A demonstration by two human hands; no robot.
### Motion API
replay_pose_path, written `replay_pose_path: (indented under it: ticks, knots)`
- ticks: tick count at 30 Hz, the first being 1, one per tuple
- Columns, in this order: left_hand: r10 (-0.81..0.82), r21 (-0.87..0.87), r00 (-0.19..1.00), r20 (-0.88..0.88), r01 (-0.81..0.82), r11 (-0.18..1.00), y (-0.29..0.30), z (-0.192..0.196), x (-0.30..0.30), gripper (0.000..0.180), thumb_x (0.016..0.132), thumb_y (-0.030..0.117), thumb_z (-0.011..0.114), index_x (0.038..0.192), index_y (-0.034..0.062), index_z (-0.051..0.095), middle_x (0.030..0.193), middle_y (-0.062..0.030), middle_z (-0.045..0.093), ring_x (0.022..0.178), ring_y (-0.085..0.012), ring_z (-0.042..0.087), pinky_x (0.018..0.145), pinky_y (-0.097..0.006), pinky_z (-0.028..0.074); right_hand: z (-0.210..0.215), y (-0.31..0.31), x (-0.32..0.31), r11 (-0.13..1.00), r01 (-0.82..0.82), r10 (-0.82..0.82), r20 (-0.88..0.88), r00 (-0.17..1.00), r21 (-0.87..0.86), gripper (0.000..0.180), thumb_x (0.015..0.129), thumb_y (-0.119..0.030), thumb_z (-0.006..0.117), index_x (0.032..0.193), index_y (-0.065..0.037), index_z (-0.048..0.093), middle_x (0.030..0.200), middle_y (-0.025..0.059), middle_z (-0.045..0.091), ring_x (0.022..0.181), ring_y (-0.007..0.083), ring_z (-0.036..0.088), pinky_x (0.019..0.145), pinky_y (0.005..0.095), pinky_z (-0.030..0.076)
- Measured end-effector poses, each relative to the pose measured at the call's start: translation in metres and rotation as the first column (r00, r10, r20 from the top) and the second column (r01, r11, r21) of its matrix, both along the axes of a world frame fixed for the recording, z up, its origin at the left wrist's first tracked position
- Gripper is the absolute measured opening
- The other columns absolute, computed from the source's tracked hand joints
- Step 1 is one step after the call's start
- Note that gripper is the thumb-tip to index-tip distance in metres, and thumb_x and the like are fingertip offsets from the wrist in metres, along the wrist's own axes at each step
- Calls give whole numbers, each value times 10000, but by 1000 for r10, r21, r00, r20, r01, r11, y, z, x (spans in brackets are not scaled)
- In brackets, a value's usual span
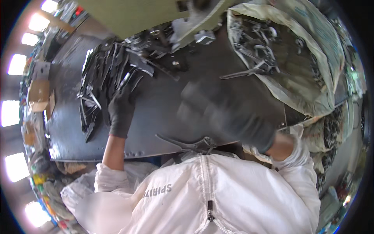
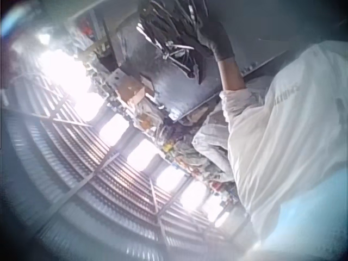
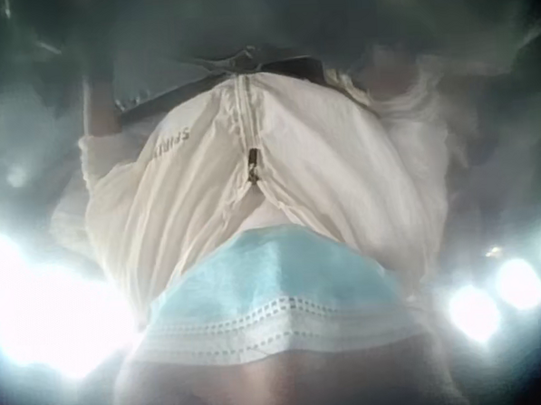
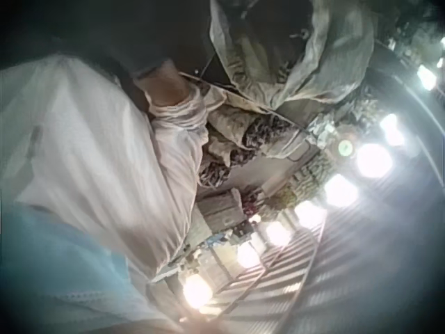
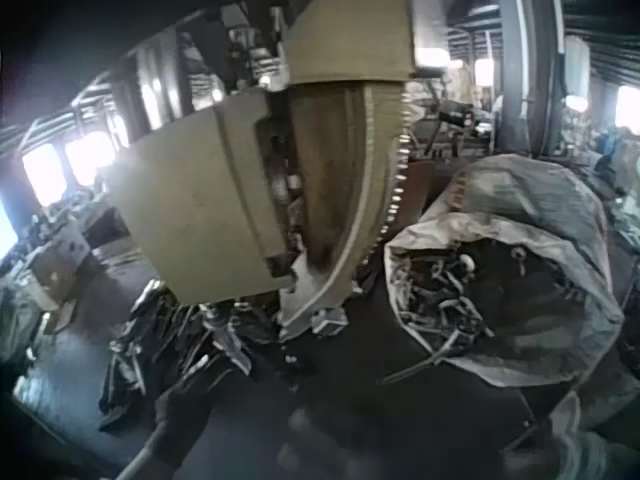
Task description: The person rivets metal plier components using a riveting machine and deposits the assembled tools into a large sack. The person then arranges metal components on the workbench, refills rivets into the machine hopper, and joins plier parts together using the machine.
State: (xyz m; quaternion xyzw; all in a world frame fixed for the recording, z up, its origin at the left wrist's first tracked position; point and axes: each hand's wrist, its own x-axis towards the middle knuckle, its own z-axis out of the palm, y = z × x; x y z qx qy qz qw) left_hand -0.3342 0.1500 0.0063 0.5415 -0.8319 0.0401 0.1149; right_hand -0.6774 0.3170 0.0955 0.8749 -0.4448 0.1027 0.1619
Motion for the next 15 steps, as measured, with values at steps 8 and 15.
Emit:
replay_pose_path:
  ticks: [8, 15]
  knots:
    - [160, 307, 946, -283, -69, 949, 21, 15, 22, 185, 1050, 250, 594, 1122, 106, 685, 807, -172, 727, 763, -342, 743, 661, -470, 548, -112, -30, 67, 859, -347, 342, 81, 936, 376, 540, 989, -349, 603, 1493, -157, 584, 1642, 99, 466, 1528, 387, 398, 1217, 492, 391]
    - [545, 631, 328, -771, 284, 722, 50, 67, 3, 353, 1045, 225, 657, 1333, 20, 655, 1005, -98, 738, 785, -156, 717, 680, -294, 576, -40, -39, -39, 703, -14, -517, 525, 676, 711, 475, 919, -101, 712, 1376, -11, 617, 1143, 111, 703, 950, 186, 706, 832, 339, 591]
